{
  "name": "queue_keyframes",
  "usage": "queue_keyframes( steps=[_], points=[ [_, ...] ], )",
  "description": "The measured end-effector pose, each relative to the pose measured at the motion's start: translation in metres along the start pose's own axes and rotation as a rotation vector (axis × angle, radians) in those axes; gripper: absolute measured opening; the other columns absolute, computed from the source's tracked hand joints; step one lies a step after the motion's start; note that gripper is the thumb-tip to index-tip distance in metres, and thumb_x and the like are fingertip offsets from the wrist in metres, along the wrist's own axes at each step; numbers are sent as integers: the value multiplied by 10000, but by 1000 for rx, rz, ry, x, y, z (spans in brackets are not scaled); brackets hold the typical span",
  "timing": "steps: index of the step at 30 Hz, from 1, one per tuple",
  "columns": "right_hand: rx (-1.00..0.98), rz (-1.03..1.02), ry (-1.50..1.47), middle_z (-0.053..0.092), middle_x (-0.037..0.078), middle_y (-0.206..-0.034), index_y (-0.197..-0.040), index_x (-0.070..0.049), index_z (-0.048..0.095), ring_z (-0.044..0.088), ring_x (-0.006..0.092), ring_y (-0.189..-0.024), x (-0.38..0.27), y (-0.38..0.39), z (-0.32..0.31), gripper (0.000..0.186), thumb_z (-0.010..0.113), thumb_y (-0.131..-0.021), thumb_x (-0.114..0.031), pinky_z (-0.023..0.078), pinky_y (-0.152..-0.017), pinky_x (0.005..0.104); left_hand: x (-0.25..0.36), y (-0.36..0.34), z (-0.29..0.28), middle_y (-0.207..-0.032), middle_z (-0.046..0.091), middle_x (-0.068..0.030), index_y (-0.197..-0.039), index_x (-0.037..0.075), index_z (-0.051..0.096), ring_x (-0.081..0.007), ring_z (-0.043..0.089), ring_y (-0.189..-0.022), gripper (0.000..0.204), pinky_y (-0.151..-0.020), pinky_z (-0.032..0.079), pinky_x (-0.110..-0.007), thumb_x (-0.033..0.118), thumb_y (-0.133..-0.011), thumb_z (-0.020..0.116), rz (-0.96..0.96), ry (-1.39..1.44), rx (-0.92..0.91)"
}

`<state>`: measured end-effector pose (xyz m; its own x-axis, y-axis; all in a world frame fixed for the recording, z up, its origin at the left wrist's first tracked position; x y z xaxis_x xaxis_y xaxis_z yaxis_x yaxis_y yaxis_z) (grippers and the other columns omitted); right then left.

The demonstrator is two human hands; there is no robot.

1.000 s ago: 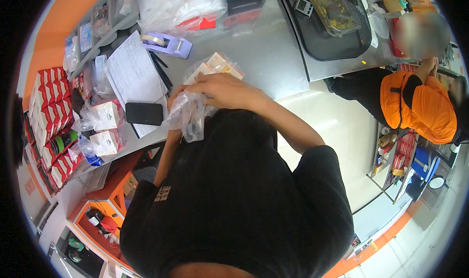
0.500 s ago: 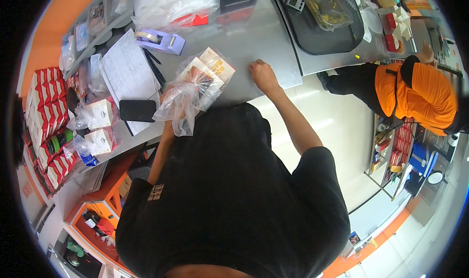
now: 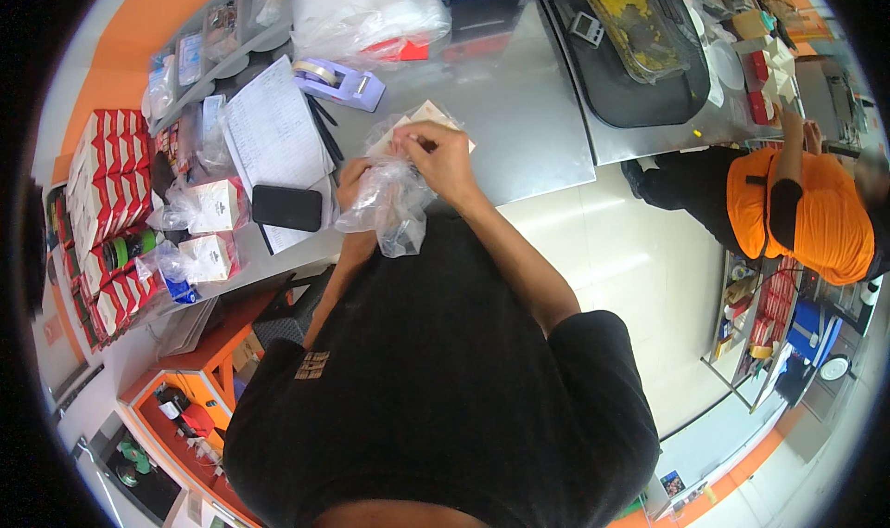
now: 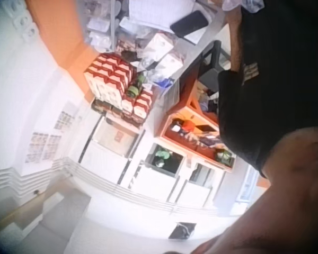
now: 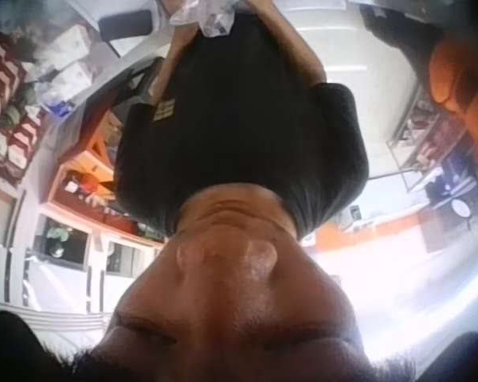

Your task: The person packs small white boxes and a card into a clear plastic bag, seals it, and hands it to a customer. The person then writes on a receipt, places it into a food box, and closes the box.

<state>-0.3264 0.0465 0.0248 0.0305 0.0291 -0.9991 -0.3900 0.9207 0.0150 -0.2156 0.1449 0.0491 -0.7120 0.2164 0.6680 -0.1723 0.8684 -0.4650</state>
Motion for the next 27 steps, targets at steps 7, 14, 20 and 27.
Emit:
queue_keyframes(
  steps=[7,14,20,27],
  points=[
    [-142,-174,270,684,119,-874,-900,12,674,650,179,-743,-4,15,-6,121,674,-780,-2,511,-678,283,10,-16,0,-890,598,-98,-847,43,641,-277,542,-815,240,-720,435,-371,132,-632,699,96,0,-6],
    [-243,-388,384,658,117,-841,-921,9,654,611,224,-693,-17,8,0,140,670,-786,-27,484,-637,308,-64,21,28,-967,605,-146,-1032,59,627,-351,563,-915,253,-816,443,-436,173,-807,648,-97,82,-209],
    [-249,-288,321,636,123,-846,-905,4,648,594,241,-715,-7,6,0,132,663,-775,-17,473,-649,316,-54,-5,33,-1094,607,-132,-1087,62,612,-279,577,-1010,291,-872,447,-402,245,-861,625,-261,-35,-566],
    [-148,-476,525,607,121,-854,-920,-23,621,604,270,-732,-20,12,-1,189,661,-736,-29,485,-643,345,-51,-11,26,-1065,621,-118,-1134,21,587,-222,592,-949,361,-812,477,-376,128,-805,688,-104,119,-354]
  ],
)
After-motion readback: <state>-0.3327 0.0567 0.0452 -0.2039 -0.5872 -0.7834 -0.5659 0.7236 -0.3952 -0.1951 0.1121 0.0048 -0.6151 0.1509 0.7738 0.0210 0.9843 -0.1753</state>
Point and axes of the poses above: each hand's wrist, its own y-axis away from the middle knuckle, its own z-axis out of the palm, x = y × z, the point moved 9 cm from there along -y, towards the middle knuckle
